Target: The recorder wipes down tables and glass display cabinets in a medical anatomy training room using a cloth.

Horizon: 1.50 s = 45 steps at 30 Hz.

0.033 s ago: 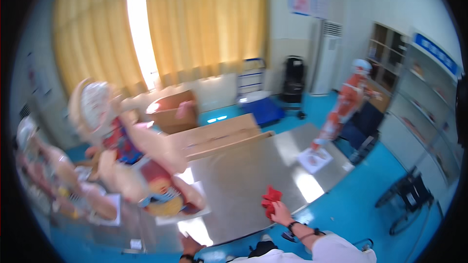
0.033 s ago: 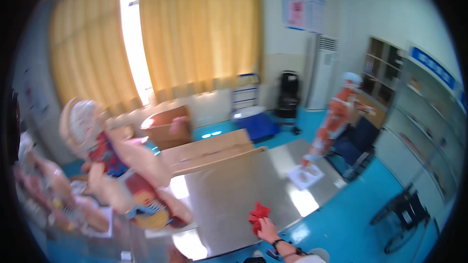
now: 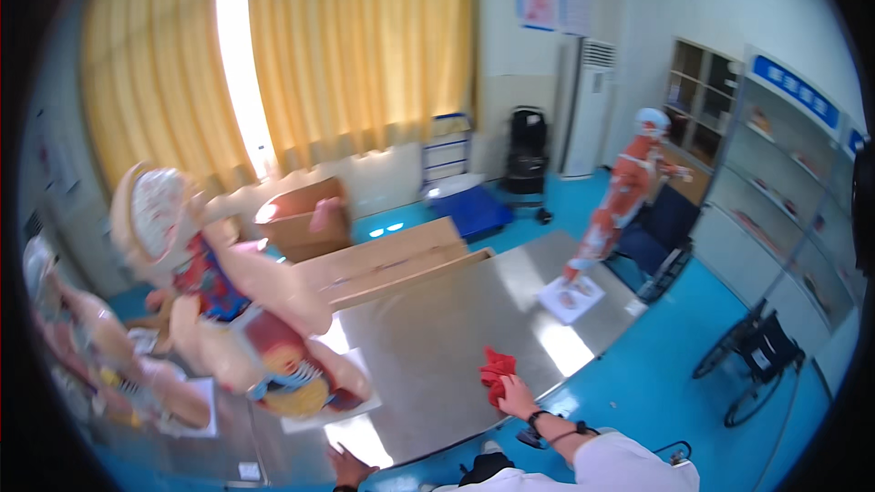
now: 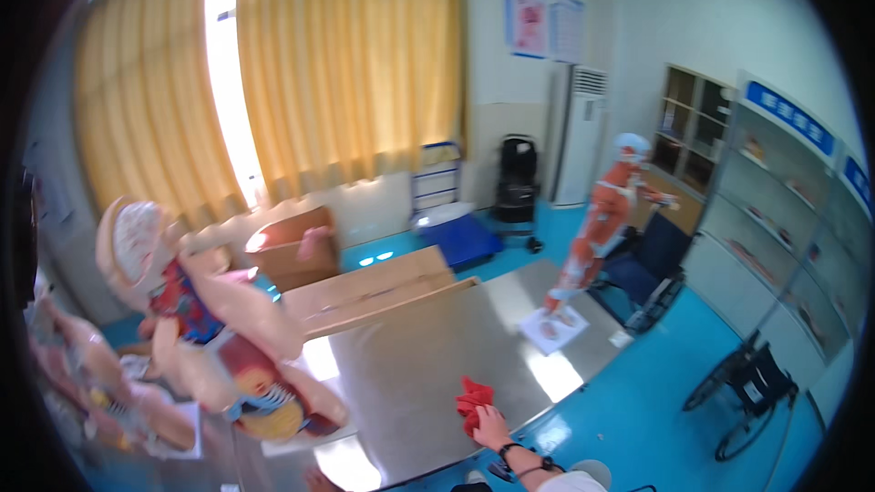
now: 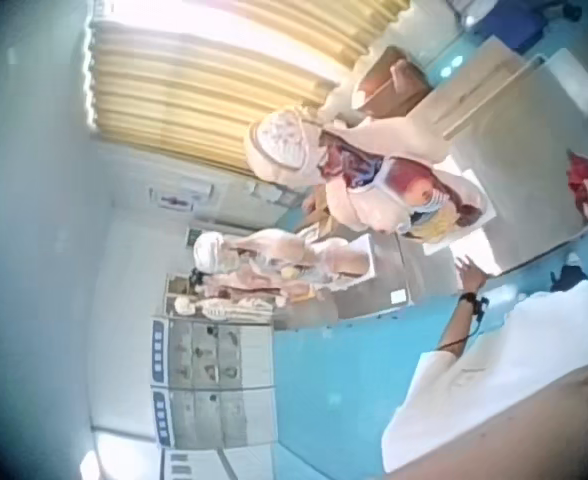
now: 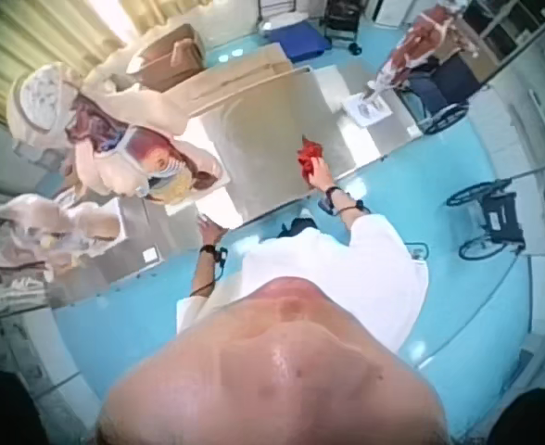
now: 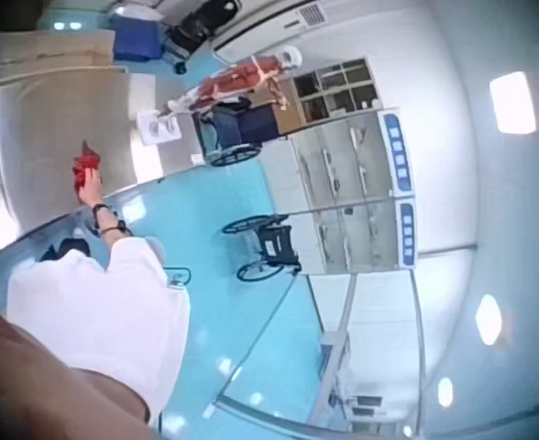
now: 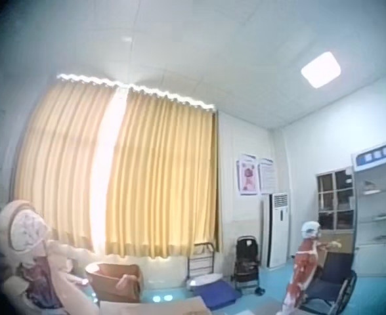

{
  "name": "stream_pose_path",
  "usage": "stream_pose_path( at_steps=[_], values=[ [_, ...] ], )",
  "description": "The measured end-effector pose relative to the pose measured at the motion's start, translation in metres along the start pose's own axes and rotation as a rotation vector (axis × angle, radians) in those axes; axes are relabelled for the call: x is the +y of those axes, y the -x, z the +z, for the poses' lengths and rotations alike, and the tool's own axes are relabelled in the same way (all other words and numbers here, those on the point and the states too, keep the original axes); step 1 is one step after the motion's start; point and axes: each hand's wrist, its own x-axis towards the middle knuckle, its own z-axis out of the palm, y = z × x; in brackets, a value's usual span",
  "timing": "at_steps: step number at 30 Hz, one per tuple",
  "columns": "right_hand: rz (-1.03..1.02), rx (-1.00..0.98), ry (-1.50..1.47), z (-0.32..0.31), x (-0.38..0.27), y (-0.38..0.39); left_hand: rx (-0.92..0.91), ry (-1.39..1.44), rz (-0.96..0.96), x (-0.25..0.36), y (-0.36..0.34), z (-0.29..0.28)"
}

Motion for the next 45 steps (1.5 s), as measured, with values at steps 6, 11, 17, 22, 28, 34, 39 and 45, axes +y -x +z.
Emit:
stream_pose_path(
  at_steps=[6,11,17,22,28,34,39,45],
  values=[
    [0.179,-0.144,0.046,0.006,-0.018,-0.010,-0.258,-0.116,-0.058,0.041,-0.006,-0.032],
    [-0.232,-0.314,-0.184,0.025,-0.087,0.015,-0.285,-0.052,-0.103,0.032,0.000,-0.034],
    [-0.051,-0.322,-0.092,0.007,-0.050,0.003,-0.129,-0.366,0.062,0.039,-0.003,-0.023],
    [0.131,-0.253,-0.091,-0.001,-0.005,-0.005,-0.077,-0.524,0.119,0.025,-0.014,-0.003],
    [0.127,-0.266,-0.089,-0.009,-0.016,-0.005,-0.039,-0.603,0.009,0.057,-0.020,-0.027],
    [-0.011,-0.322,-0.147,0.007,-0.056,0.006,-0.092,-0.307,-0.065,0.045,-0.002,-0.034],
    [-0.173,-0.237,-0.245,-0.016,-0.017,-0.017,-0.147,-0.033,0.084,0.049,0.006,-0.039],
    [0.093,0.002,-0.215,-0.004,0.052,-0.014,0.008,-0.005,0.089,0.073,0.004,-0.060]
  ],
)
